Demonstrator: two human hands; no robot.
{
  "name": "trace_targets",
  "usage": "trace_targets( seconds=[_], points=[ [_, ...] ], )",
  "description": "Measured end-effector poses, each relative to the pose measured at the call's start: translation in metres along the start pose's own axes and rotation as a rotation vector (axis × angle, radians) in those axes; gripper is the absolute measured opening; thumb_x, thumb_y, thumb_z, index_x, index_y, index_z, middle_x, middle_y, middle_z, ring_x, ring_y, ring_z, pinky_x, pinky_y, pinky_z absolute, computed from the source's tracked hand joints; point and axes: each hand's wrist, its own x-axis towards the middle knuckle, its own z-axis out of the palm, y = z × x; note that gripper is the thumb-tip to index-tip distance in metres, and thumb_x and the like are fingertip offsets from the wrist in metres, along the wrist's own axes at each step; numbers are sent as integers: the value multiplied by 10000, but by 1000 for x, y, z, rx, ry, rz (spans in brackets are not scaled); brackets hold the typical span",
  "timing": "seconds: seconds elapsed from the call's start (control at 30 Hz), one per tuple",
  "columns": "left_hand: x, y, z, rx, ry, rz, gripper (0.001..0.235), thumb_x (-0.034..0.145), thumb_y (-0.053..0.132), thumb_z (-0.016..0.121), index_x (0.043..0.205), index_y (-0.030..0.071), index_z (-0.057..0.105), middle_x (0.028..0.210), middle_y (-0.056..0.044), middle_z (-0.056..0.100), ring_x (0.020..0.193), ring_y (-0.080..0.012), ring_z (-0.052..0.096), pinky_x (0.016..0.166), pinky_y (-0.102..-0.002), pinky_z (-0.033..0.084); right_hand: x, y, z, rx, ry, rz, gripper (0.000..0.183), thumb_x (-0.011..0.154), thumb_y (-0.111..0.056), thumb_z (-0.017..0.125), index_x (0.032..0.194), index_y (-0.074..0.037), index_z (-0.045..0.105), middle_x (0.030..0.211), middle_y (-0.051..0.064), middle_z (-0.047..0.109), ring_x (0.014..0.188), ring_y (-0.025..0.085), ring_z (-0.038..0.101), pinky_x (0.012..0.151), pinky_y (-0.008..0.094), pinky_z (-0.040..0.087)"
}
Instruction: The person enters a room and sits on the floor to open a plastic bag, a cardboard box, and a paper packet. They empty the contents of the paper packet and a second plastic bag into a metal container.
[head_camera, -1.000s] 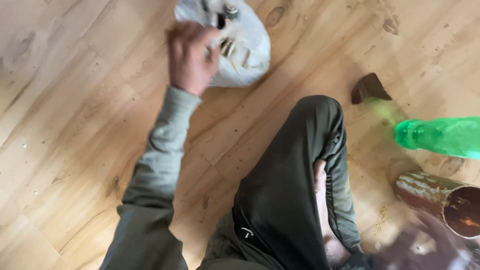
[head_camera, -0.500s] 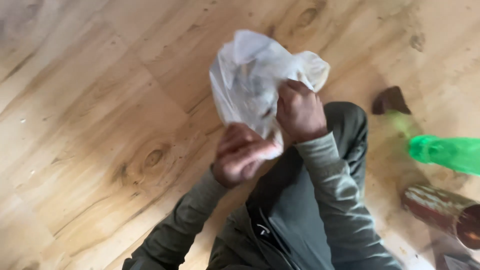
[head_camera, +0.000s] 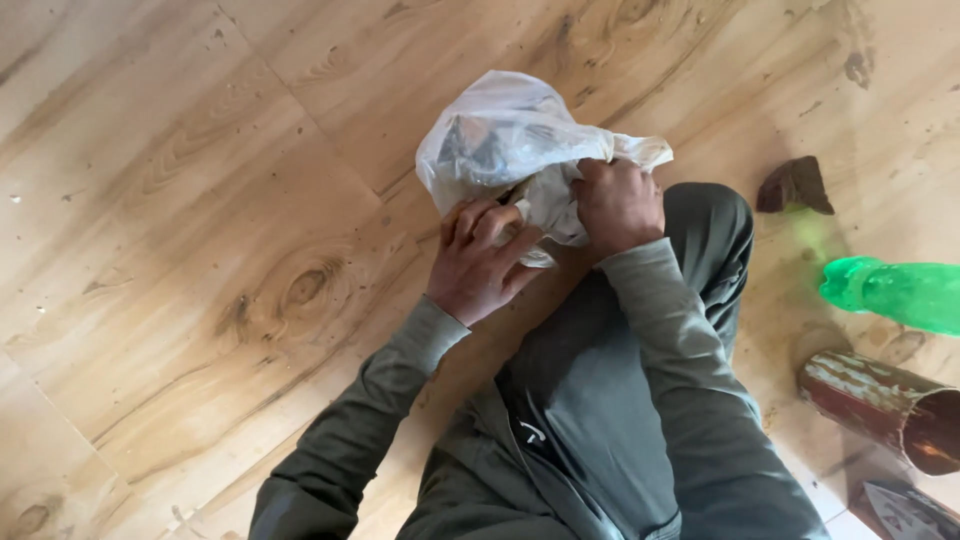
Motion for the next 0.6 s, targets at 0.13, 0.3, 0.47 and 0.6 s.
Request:
trace_targets(
  seconds=[0.13, 0.3, 0.47, 0.6],
  points=[
    [-20, -6, 14, -8, 74, 66, 408, 857, 421, 830, 1211, 250, 721, 1458, -27, 452, 1433, -333, 350, 1210, -552, 287, -5, 1, -20, 279, 18, -33, 185, 866, -215, 749, 937, -45, 768, 792, 182, 717, 712, 369, 692, 669, 497, 553],
    [-54, -13, 33, 64, 138, 134, 300, 886, 428, 829, 1138, 272, 786, 1572, 2, 468, 1523, -319, 298, 1231, -526, 267, -7, -3, -25, 653, -76, 183, 171, 875, -169, 770, 924, -5, 752, 662, 92, 694, 538, 180, 633, 526, 361, 507],
    [-74, -13, 37, 55, 146, 112, 199, 907, 405, 818, 978, 219, 814, 1435, 8, 620, 1486, -300, 364, 1154, -501, 320, -4, 8, 14, 1248, -163, 594, 98, 886, -89, 777, 917, -5, 736, 663, 8, 641, 469, 74, 518, 406, 250, 377],
    [-73, -13, 50, 100, 102, 39, 195, 914, 388, 823, 887, 199, 783, 1238, 16, 670, 1395, -291, 449, 1079, -506, 362, -8, 11, 39, 1452, -179, 702, 141, 887, -84, 797, 974, -11, 713, 699, 5, 626, 484, 71, 507, 393, 241, 343]
  ],
)
